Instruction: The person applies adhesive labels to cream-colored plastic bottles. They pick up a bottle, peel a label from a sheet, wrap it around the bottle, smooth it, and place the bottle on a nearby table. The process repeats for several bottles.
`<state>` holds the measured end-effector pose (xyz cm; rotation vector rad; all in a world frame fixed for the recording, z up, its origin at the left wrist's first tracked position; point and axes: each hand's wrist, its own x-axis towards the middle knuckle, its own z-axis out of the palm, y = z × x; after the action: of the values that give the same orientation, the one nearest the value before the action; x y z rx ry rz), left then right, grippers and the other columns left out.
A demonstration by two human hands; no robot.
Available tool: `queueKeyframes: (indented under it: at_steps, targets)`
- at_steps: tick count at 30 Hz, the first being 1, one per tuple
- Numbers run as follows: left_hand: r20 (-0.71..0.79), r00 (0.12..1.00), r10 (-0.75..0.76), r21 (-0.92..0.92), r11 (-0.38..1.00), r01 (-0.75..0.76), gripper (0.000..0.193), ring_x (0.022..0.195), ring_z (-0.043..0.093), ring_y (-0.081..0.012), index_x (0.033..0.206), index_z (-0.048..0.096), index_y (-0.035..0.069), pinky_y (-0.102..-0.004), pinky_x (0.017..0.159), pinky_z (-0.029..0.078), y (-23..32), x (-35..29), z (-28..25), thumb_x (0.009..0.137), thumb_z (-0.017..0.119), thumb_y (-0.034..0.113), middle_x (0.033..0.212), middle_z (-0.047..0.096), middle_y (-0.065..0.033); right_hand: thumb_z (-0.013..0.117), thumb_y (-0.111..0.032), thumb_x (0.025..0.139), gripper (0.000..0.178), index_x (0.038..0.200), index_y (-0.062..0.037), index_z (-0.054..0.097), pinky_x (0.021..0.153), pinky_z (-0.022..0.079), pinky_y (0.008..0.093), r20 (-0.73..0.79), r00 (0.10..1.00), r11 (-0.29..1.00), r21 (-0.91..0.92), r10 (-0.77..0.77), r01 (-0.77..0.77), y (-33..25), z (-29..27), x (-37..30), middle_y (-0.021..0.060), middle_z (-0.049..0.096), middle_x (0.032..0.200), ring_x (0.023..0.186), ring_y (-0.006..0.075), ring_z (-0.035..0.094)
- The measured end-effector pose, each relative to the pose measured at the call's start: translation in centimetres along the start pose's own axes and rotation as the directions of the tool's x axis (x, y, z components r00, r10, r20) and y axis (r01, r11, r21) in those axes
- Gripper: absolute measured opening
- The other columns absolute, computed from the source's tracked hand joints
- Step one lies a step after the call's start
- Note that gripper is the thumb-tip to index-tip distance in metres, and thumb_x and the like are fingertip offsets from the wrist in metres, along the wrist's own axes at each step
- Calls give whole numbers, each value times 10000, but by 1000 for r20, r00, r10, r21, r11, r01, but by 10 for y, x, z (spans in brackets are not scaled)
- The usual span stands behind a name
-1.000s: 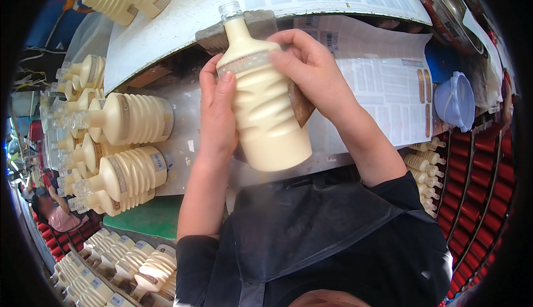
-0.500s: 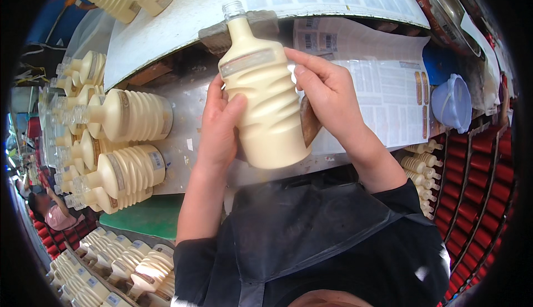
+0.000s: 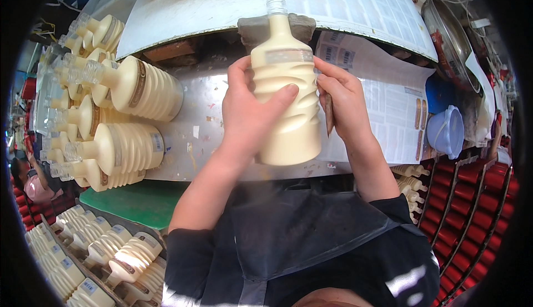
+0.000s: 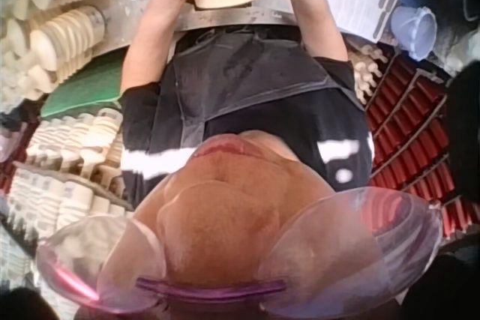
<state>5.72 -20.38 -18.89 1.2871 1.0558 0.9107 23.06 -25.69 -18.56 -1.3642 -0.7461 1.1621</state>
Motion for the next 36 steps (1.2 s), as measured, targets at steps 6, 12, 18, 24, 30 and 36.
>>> queueKeyframes:
  at_steps: [6, 12, 18, 24, 30, 36]
  targets:
    - [40, 999, -20, -125, 992, 25, 848, 1205, 617, -277, 1442, 343, -25, -385, 1016, 510, -8, 1, -5, 799, 827, 242, 1328, 590, -228, 569, -144, 974, 389, 1303, 53, 633, 900, 492, 257, -11, 1000, 987, -159, 4, -6, -2, -4, 3, 88, 706, 1082, 997, 120, 637]
    - [26, 993, 112, -90, 990, -109, 694, 1199, 586, -220, 1453, 373, 37, -332, 1040, 471, -9, 14, -14, 902, 736, 253, 1312, 601, -156, 587, -218, 1003, 361, 1307, -25, 610, 612, 391, 188, 81, 994, 984, -155, -71, 83, -14, -4, 20, -28, 593, 864, 701, 22, 480]
    - [119, 993, 6, -366, 930, 38, 330, 1087, 579, -114, 1327, 527, 39, -299, 969, 481, -6, 30, -14, 1080, 526, 258, 1201, 614, -60, 608, -296, 1041, 380, 1279, 0, 615, 769, 489, 213, 102, 992, 977, -195, -69, 88, -15, 3, 31, 31, 684, 1023, 887, 55, 607]
    - [97, 995, 22, -390, 921, 18, 310, 1045, 562, -100, 1290, 529, 46, -264, 930, 476, -12, 33, -9, 1073, 544, 268, 1169, 591, -47, 646, -271, 1025, 365, 1265, 3, 620, 885, 504, 244, 108, 992, 979, -187, -63, 83, -8, 3, 33, 51, 696, 1098, 994, 91, 627]
    - [125, 991, -44, -462, 881, 98, 282, 1034, 585, -109, 1276, 539, 47, -278, 927, 495, -8, 35, -15, 1073, 533, 242, 1151, 619, -54, 683, -304, 971, 399, 1219, 7, 651, 846, 508, 263, 73, 994, 986, -143, -77, 86, -11, 3, 31, 65, 714, 1034, 946, 109, 644]
    - [96, 995, -26, -436, 898, 66, 276, 1052, 611, -132, 1283, 543, 46, -298, 949, 513, -8, 33, -8, 1066, 529, 216, 1160, 643, -70, 677, -289, 976, 382, 1218, 5, 648, 865, 504, 263, 83, 993, 989, -118, -81, 91, -4, 5, 32, 61, 712, 1049, 963, 106, 640]
